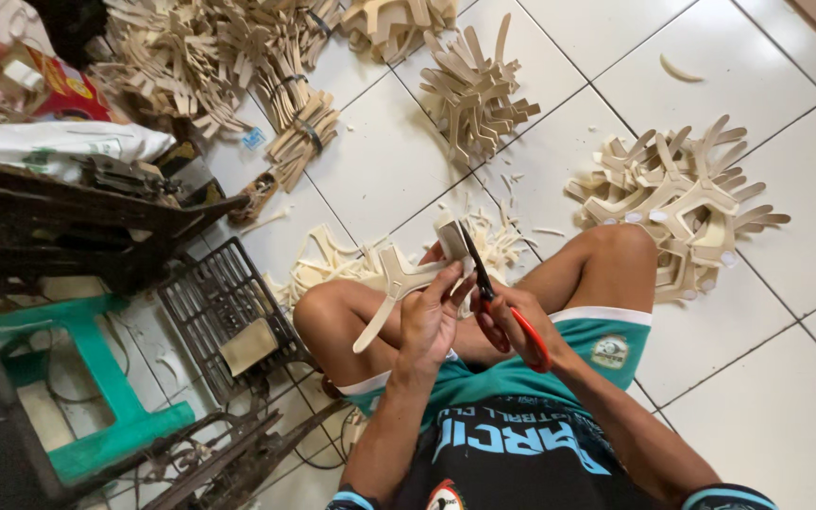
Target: The person sits on the floor and uses red-handled scissors to trim the edges of small, light-colored wooden parts. They pick up each part, trim it, and place it into a pile on the floor.
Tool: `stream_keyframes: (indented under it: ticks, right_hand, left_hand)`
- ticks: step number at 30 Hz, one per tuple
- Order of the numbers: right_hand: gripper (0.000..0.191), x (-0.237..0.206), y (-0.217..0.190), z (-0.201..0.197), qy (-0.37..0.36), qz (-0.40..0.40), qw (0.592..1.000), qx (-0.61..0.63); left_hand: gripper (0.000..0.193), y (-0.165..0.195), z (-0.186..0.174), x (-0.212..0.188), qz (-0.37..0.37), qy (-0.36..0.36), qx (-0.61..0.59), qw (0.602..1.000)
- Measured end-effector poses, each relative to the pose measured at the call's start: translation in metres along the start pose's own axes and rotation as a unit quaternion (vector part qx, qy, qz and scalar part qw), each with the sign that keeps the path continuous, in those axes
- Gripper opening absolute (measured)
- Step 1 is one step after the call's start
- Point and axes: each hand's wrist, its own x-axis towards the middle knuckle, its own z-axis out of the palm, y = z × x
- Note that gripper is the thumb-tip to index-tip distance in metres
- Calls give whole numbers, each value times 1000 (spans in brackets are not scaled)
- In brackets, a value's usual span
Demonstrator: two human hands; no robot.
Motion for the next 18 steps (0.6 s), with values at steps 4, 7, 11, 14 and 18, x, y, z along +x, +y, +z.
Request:
stream_keyframes:
  ticks: [4,7,11,14,18]
  right_hand:
    - [58,-2,6,1,34,36,997,57]
    - [56,-8,7,-1,46,45,997,52]
    - [56,-14,-2,-12,-20,67,998,-10]
    - [48,-15,-8,-14,-22,65,996,-59]
    - [37,-14,-11,-12,-4,103,993,-61]
  left_hand:
    - [50,-9,-1,-3,-1,-1,-9,1000]
    - [46,1,-4,2,-7,31,52,998]
    - [31,36,-13,19,-14,19,102,995]
    - [23,49,-13,21,-1,0,215,977]
    - [21,55,-5,18,36,-4,269,963]
